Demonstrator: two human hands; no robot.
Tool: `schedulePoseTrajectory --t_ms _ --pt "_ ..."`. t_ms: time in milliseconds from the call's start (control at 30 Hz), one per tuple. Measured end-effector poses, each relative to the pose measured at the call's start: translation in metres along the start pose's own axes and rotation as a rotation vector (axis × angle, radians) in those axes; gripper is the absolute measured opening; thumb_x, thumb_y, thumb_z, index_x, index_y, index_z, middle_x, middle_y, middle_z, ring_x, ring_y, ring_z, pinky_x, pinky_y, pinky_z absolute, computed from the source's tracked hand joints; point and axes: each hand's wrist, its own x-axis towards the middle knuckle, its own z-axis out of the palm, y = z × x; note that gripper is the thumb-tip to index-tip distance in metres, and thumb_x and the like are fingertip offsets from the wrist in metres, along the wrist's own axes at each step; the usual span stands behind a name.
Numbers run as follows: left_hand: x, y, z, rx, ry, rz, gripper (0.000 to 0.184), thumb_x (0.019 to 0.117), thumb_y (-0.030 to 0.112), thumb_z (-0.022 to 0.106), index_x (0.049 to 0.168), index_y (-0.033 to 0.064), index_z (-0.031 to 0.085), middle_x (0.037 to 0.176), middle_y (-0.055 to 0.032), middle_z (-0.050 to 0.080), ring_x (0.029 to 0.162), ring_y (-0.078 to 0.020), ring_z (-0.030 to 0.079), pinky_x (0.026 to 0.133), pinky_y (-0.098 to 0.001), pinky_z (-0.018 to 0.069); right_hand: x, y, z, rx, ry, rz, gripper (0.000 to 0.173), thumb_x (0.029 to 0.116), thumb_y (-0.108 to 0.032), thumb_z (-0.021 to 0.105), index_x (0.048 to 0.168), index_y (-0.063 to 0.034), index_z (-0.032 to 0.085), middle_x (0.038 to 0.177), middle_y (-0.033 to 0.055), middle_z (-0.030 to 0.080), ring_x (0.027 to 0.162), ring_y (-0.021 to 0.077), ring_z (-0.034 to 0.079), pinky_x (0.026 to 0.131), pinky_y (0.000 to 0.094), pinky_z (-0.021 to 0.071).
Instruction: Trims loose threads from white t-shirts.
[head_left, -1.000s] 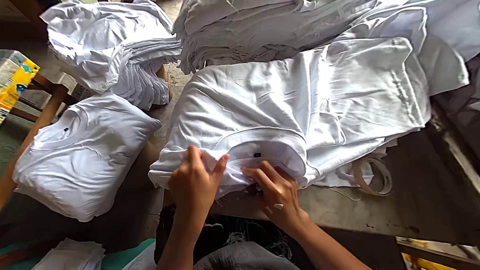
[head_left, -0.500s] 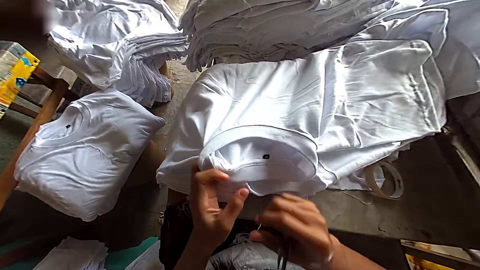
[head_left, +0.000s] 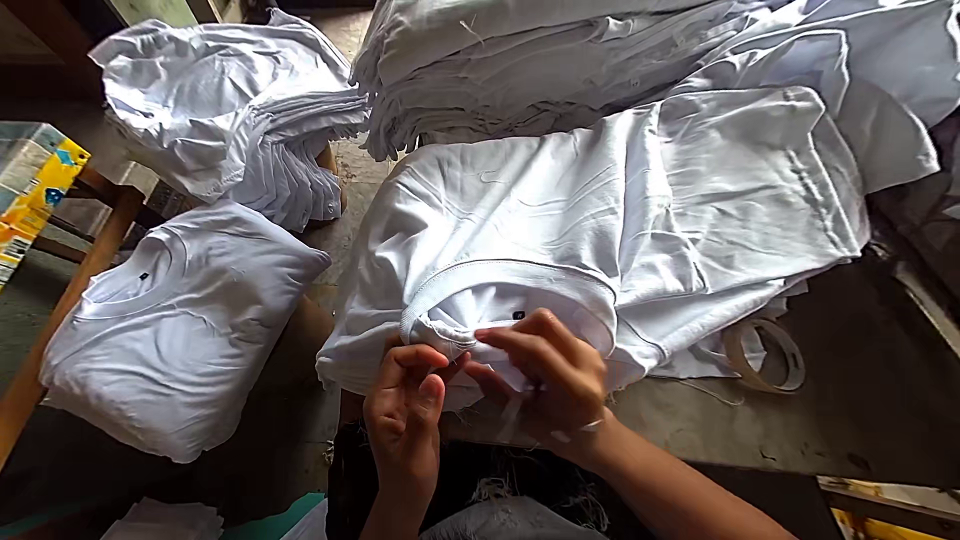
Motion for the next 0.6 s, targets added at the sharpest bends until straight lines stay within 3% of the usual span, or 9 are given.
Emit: schedulePoseTrajectory --t_ms 100,167,267,333,433,500,567,600 --pt "-0.003 0.000 0.003 0.071 0.001 0.025 0.023 0.0968 0.010 0.063 0.120 0.0119 0.065 0.119 0.0046 0.067 0.110 -0.0083 0.067 0.096 -0.0279 0.0577 0.002 -0.001 0.016 -0.155 0.078 -0.148 0.009 0.0976 -0.010 0.063 0.097 -0.0042 0.070 0.068 0.0071 0.056 0.057 0.0135 0.047 0.055 0.0236 0.0349" --pt "-0.004 -0.001 0.004 0.175 -0.002 0.059 0.027 0.0933 0.004 0.066 0.119 0.0116 0.067 0.118 0.0061 0.066 0.110 -0.0055 0.067 0.095 -0.0251 0.0581 0.002 -0.005 0.012 -0.141 0.043 -0.152 0.010 0.0993 -0.010 0.059 0.094 -0.0041 0.064 0.068 0.0058 0.053 0.058 0.0128 0.045 0.055 0.0226 0.0344" --pt "-0.001 -0.010 0.004 0.409 -0.004 0.196 0.018 0.0914 0.008 0.073 0.109 0.0118 0.072 0.112 0.0071 0.060 0.106 0.0029 0.061 0.091 -0.0152 0.0559 -0.008 -0.018 -0.002 -0.022 -0.088 -0.140 0.010 0.1027 -0.013 0.054 0.099 -0.0059 0.059 0.075 0.0056 0.051 0.060 0.0133 0.046 0.056 0.0215 0.0377" --pt "0.003 -0.017 0.001 0.515 0.021 0.301 0.009 0.0895 0.008 0.076 0.099 0.0098 0.074 0.104 0.0047 0.064 0.098 0.0031 0.064 0.085 -0.0134 0.0571 -0.016 -0.022 -0.009 -0.029 -0.137 -0.164 0.011 0.1034 -0.013 0.051 0.098 -0.0074 0.059 0.074 0.0042 0.050 0.059 0.0132 0.044 0.055 0.0218 0.0360" --pt "0.005 -0.019 -0.005 0.502 0.001 0.339 0.004 0.0938 0.013 0.072 0.097 0.0112 0.073 0.100 0.0075 0.069 0.091 0.0037 0.067 0.080 -0.0135 0.0585 -0.019 -0.015 -0.021 -0.153 -0.187 -0.049 0.018 0.1035 -0.025 0.055 0.097 -0.0097 0.061 0.074 0.0049 0.054 0.059 0.0146 0.049 0.053 0.0247 0.0378" --pt "0.004 -0.013 -0.007 0.459 -0.015 0.293 0.006 0.0980 0.021 0.067 0.102 0.0186 0.071 0.104 0.0147 0.068 0.098 0.0071 0.064 0.084 -0.0117 0.0556 -0.016 -0.004 -0.028 -0.206 -0.212 0.052 0.035 0.1009 -0.042 0.060 0.104 -0.0081 0.061 0.082 0.0085 0.061 0.067 0.0161 0.056 0.058 0.0262 0.0418" --pt "0.001 -0.006 -0.008 0.445 -0.037 0.243 0.009 0.0999 0.028 0.064 0.104 0.0233 0.070 0.111 0.0182 0.066 0.106 0.0080 0.062 0.090 -0.0121 0.0535 -0.015 0.002 -0.028 -0.198 -0.244 0.057 0.034 0.1042 -0.039 0.055 0.109 -0.0062 0.061 0.091 0.0112 0.064 0.080 0.0182 0.061 0.068 0.0267 0.0468" --pt "-0.001 -0.004 -0.008 0.456 -0.049 0.227 0.010 0.1003 0.031 0.064 0.103 0.0234 0.070 0.112 0.0179 0.066 0.108 0.0077 0.061 0.091 -0.0124 0.0531 -0.015 0.001 -0.024 -0.193 -0.243 0.030 0.030 0.1052 -0.035 0.054 0.107 -0.0057 0.062 0.090 0.0113 0.065 0.080 0.0196 0.062 0.069 0.0276 0.0487"
